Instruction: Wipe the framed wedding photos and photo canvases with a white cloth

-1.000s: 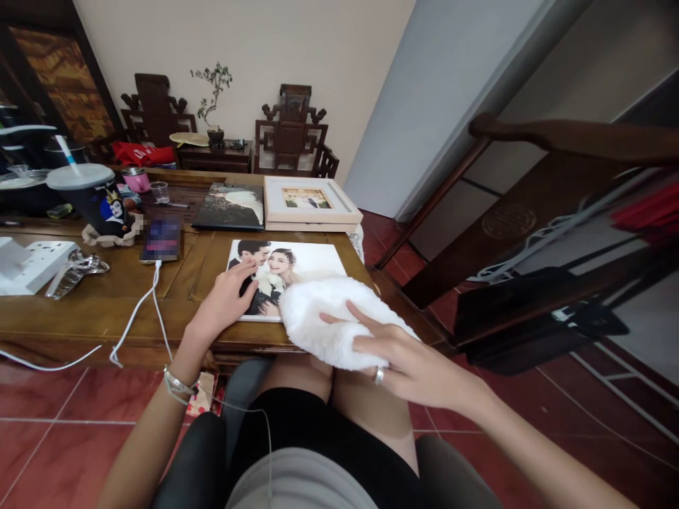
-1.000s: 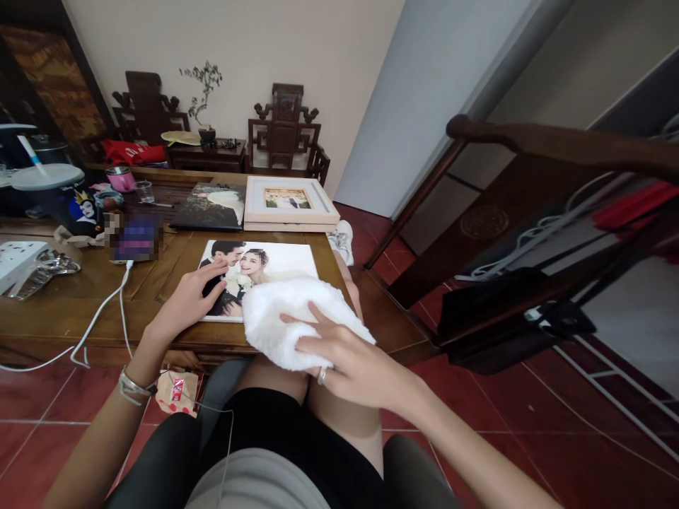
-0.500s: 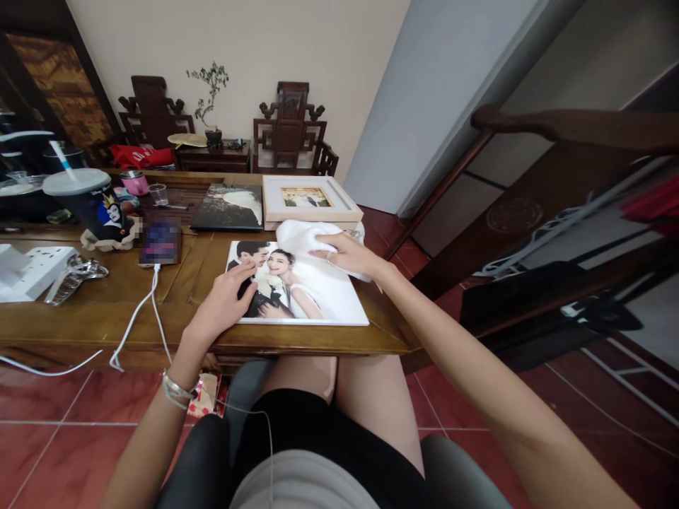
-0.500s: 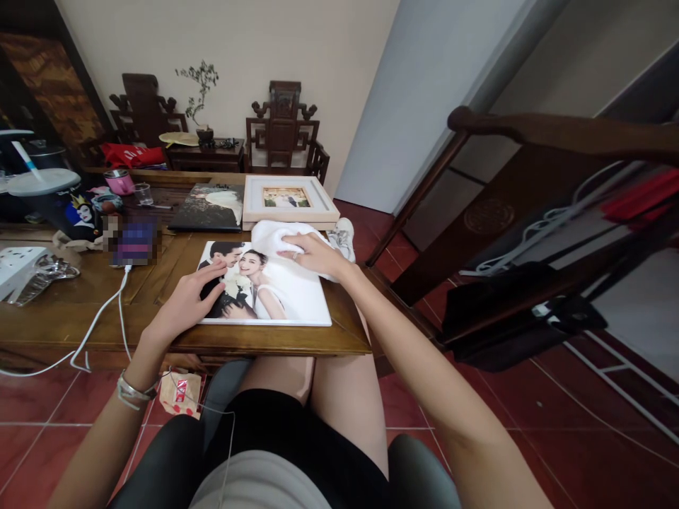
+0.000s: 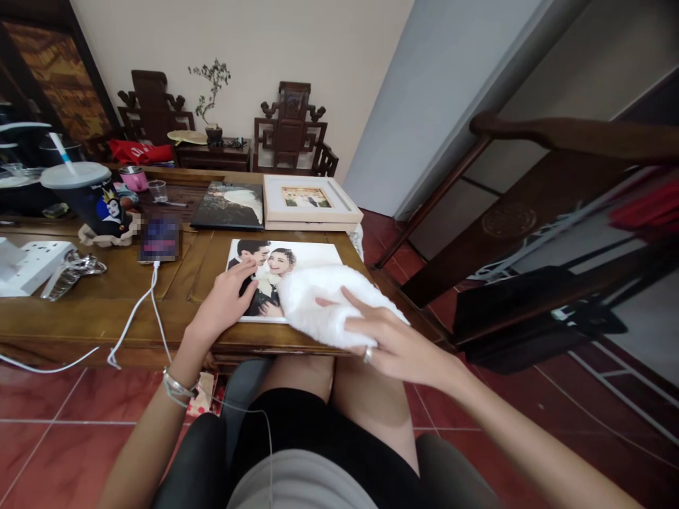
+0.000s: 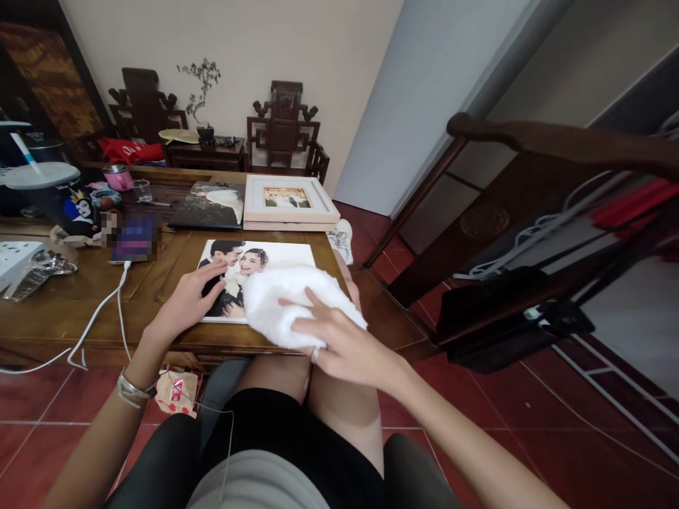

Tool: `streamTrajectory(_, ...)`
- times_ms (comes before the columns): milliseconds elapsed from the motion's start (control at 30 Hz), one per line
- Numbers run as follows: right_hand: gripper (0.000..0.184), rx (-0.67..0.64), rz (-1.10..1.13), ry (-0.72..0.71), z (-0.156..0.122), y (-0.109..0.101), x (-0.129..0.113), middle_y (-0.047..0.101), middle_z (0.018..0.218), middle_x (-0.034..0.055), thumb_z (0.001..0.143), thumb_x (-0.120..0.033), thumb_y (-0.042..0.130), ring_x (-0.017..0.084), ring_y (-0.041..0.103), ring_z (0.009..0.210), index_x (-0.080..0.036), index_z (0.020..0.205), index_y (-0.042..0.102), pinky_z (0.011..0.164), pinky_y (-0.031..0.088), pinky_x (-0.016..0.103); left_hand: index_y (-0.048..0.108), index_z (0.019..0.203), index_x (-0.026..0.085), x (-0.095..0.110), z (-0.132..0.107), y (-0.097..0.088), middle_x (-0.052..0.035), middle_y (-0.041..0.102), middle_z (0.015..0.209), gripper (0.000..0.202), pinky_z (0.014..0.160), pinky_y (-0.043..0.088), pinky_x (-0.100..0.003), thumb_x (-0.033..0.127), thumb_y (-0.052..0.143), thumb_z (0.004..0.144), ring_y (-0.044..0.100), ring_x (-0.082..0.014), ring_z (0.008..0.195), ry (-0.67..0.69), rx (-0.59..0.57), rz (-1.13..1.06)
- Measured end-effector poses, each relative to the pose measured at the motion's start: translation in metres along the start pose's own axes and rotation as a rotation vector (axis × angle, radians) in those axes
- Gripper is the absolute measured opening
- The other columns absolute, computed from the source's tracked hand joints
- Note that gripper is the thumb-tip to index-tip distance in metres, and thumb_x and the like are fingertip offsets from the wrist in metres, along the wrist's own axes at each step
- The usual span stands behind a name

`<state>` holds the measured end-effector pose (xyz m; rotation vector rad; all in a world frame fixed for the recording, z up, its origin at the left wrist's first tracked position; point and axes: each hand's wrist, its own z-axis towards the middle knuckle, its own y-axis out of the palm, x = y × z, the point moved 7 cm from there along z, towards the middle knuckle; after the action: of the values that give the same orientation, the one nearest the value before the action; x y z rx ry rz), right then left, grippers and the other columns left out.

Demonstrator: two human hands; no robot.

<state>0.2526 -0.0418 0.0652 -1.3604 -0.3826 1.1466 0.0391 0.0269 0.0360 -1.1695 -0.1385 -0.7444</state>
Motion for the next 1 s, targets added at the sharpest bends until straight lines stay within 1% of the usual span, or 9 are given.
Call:
streamTrajectory(100,0.02,-0.061,-0.019,-0.015,-0.008,0.002,-0.018,0.07,0.114,0.0088,0.072,-0.006,0.043,0.03,0.054,0.127,-0.023,0.07,0.053,0.112,0.035,0.049,0.063,0.124,0.007,0.001,0.0,-0.001,-0.0166,0.06,0.136,0.039,0.115,0.037,-0.042,0.025,0.046,0.095,0.052,-0.025,0.133,0.007,-0.004,0.003)
streamTrajectory(167,0.019,-0.061,-0.023,-0.013,-0.004,0.001,-0.013,0.072,0.104,0.0088,0.079,-0.009,0.043,0.03,0.06,0.119,-0.023,0.071,0.053,0.109,0.038,0.048,0.063,0.125,0.007,0.002,-0.001,-0.001,-0.0164,0.06,0.136,0.039,0.115,0.037,-0.042,0.024,0.046,0.095,0.052,-0.0249,0.133,0.011,-0.007,0.005)
streamTrajectory(267,0.02,-0.021,-0.017,0.012,0.014,-0.003,0.013,0.063,0.072,0.003,0.089,-0.018,0.046,0.025,0.067,0.091,-0.023,0.071,0.052,0.105,0.041,0.046,0.062,0.126,0.007,0.002,-0.001,-0.001,-0.0166,0.059,0.137,0.04,0.116,0.036,-0.042,0.025,0.045,0.095,0.051,-0.0249,0.133,0.017,-0.007,0.005)
streamTrajectory(367,0.023,0.03,0.003,0.027,0.041,-0.007,0.048,0.049,0.062,-0.0032,0.093,-0.028,0.047,0.016,0.055,0.065,-0.022,0.07,0.049,0.093,0.047,0.041,0.063,0.125,0.006,0.001,-0.002,-0.001,-0.017,0.059,0.137,0.04,0.116,0.036,-0.043,0.027,0.045,0.095,0.05,-0.0253,0.134,0.028,-0.007,0.003)
streamTrajectory(467,0.027,0.093,0.033,0.036,0.07,-0.013,0.079,0.05,0.066,-0.0028,0.092,-0.035,0.05,0.014,0.048,0.064,-0.02,0.07,0.048,0.081,0.046,0.034,0.063,0.125,0.006,0.001,-0.002,-0.001,-0.0176,0.059,0.137,0.04,0.116,0.036,-0.042,0.027,0.046,0.095,0.05,-0.0254,0.134,0.03,-0.006,0.001)
streamTrajectory(667,0.026,0.158,0.083,0.141,0.104,-0.022,0.119,0.059,0.074,0.0013,0.09,-0.039,0.052,0.019,0.054,0.076,-0.019,0.073,0.053,0.075,0.041,0.031,0.063,0.125,0.008,0.002,-0.002,-0.002,-0.0163,0.059,0.137,0.04,0.117,0.035,-0.043,0.027,0.045,0.095,0.05,-0.0244,0.134,0.034,-0.01,-0.014)
streamTrajectory(800,0.027,0.181,0.08,0.168,0.099,-0.021,0.112,0.055,0.07,-0.0001,0.089,-0.04,0.052,0.019,0.052,0.073,-0.02,0.07,0.051,0.074,0.04,0.03,0.064,0.123,0.007,0.001,-0.002,-0.002,-0.0173,0.059,0.136,0.04,0.116,0.036,-0.044,0.027,0.045,0.095,0.051,-0.0255,0.133,0.017,-0.001,-0.03)
streamTrajectory(900,0.026,0.164,0.056,0.141,0.08,-0.015,0.088,0.048,0.064,-0.0032,0.09,-0.036,0.05,0.016,0.047,0.064,-0.021,0.068,0.048,0.076,0.043,0.033,0.065,0.122,0.009,-0.001,-0.001,-0.001,-0.016,0.06,0.136,0.039,0.115,0.037,-0.046,0.027,0.044,0.095,0.052,-0.0256,0.133,0.005,0.001,-0.028)
streamTrajectory(1000,0.022,0.117,0.051,0.105,0.052,-0.005,0.055,0.046,0.06,-0.0053,0.091,-0.029,0.047,0.014,0.043,0.057,-0.022,0.07,0.049,0.091,0.043,0.039,0.065,0.121,0.011,-0.001,-0.001,-0.001,-0.0145,0.06,0.136,0.037,0.115,0.037,-0.046,0.027,0.044,0.095,0.052,-0.0249,0.133,0.001,0.009,-0.018)
